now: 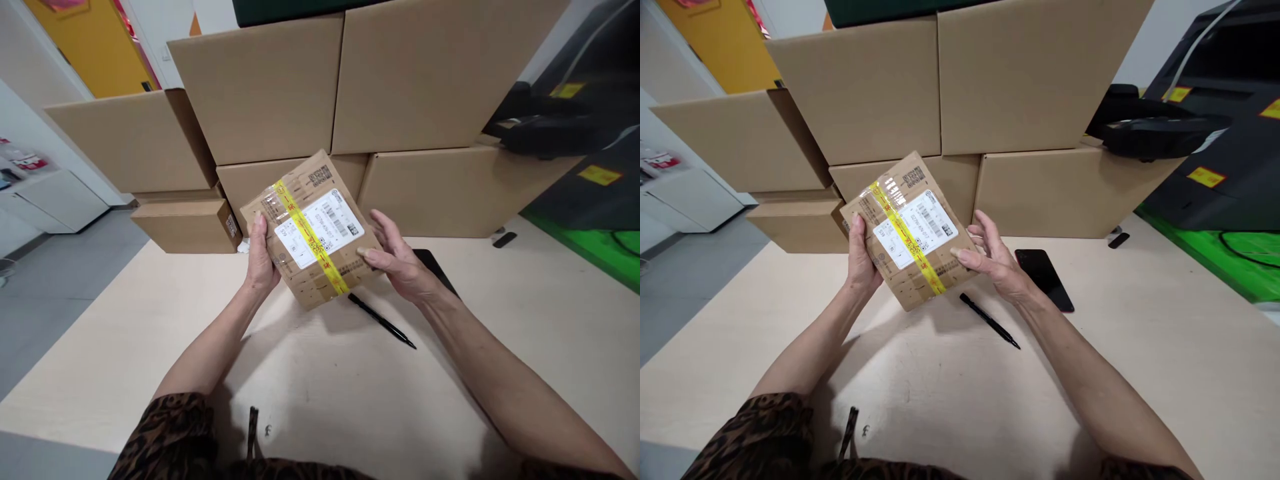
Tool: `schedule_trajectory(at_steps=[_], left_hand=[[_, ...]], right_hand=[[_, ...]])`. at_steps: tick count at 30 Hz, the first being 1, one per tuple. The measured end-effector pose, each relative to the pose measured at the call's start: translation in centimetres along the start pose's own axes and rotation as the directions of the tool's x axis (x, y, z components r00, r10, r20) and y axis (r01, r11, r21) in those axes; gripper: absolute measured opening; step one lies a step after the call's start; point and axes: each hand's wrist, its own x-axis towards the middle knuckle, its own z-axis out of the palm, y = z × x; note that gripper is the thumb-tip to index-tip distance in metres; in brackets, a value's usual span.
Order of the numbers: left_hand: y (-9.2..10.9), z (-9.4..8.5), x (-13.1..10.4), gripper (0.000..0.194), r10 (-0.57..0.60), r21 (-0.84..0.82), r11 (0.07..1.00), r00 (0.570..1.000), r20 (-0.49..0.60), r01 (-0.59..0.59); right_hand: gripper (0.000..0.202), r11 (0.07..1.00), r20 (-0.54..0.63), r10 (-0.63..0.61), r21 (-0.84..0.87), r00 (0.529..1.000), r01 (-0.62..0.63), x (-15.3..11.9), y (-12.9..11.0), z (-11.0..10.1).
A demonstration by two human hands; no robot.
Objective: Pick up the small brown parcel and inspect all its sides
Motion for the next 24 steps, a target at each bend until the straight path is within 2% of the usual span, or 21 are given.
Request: schedule_trajectory(at_steps=[3, 5, 8, 10, 13, 16, 19, 21, 24], left_hand=[[0.0, 0.2, 0.1, 0.068, 0.186, 0.013, 0.983, 0.980, -0.075, -0.186], [0.0, 0.5, 0.1, 0.070, 0.206, 0.015, 0.979, 0.976, -0.072, -0.205], [-0.4, 0.8, -0.2, 0.072, 0.208, 0.012, 0.978, 0.975, -0.080, -0.208], [-0.8, 1.0, -0.5, 0.071, 0.195, 0.006, 0.981, 0.978, -0.075, -0.195], [-1.3, 0.9, -0.7, 0.067, 0.179, 0.015, 0.984, 0.982, -0.063, -0.178], [-1.1, 0.5, -0.7, 0.066, 0.157, 0.036, 0.987, 0.987, -0.043, -0.155], [-0.1, -0.3, -0.2, 0.070, 0.084, 0.075, 0.994, 0.996, 0.004, -0.084], [0.8, -0.7, 0.1, 0.072, 0.029, 0.127, 0.991, 0.998, 0.060, -0.037], [1.8, -1.2, 0.3, 0.072, -0.040, 0.207, 0.978, 0.980, 0.195, -0.001]], right_hand=[[0.126, 0.990, -0.055, 0.072, 0.129, 0.996, -0.064, 0.3, 0.2, 0.6], [0.122, 0.971, -0.021, 0.120, 0.213, 0.993, -0.113, 0.2, 0.5, 1.3], [0.121, 0.955, -0.004, 0.095, 0.281, 0.995, -0.090, -0.2, 1.4, 2.4], [0.116, 0.961, -0.029, 0.036, 0.274, 0.999, -0.027, -0.5, 1.8, 2.9], [0.092, 0.968, -0.079, -0.041, 0.243, 0.996, 0.059, -0.6, 1.6, 3.1], [0.072, 0.957, -0.186, -0.086, 0.259, 0.979, 0.133, -0.3, 0.4, 2.8], [0.052, 0.936, -0.274, -0.131, 0.282, 0.953, 0.210, 0.2, -1.3, 1.9], [0.039, 0.929, -0.290, -0.137, 0.295, 0.947, 0.225, 0.4, -2.1, 1.1], [0.035, 0.946, -0.223, -0.137, 0.259, 0.965, 0.194, 0.4, -2.6, 0.1]])
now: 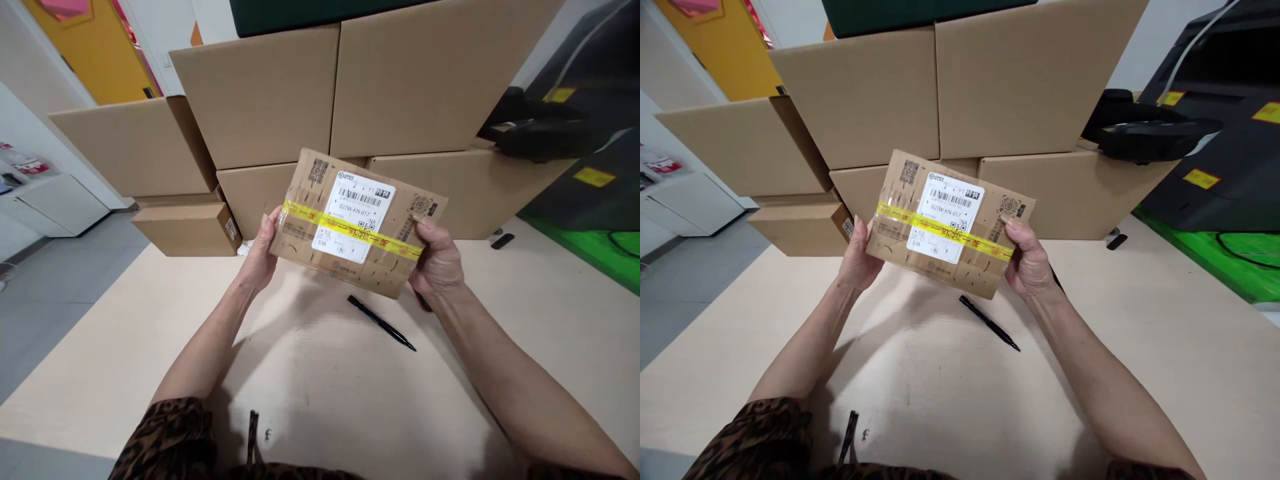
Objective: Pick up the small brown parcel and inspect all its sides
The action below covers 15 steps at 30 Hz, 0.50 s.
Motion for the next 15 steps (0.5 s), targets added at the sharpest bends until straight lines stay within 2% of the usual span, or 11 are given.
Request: schedule_trajectory(at_steps=[3, 5, 7, 11, 15], left_hand=[[0.2, -0.1, -0.2, 0.073, -0.095, 0.030, 0.995, 0.991, 0.094, 0.092], [0.0, 0.1, -0.5, 0.079, -0.149, 0.003, 0.989, 0.987, 0.066, 0.149], [-0.3, 0.4, -0.7, 0.083, -0.148, -0.043, 0.988, 0.989, 0.014, 0.148], [-0.7, 1.0, -0.9, 0.083, -0.032, -0.089, 0.996, 0.999, -0.025, 0.029], [-0.7, 1.2, -1.1, 0.086, 0.130, -0.079, 0.988, 0.990, -0.064, -0.134]], right_hand=[[0.044, 0.996, 0.107, 0.032, -0.089, 0.994, -0.023, -0.2, 0.1, -0.8], [0.055, 0.992, 0.135, 0.058, -0.117, 0.989, -0.042, -0.3, 0.3, -1.1], [0.071, 0.992, 0.133, 0.062, -0.115, 0.989, -0.047, -0.3, 0.5, -1.3], [0.097, 0.996, 0.125, 0.020, -0.094, 0.992, -0.008, -0.1, 0.9, -1.4], [0.102, 0.988, 0.248, 0.039, -0.152, 0.968, -0.001, -0.4, 1.2, -1.5]])
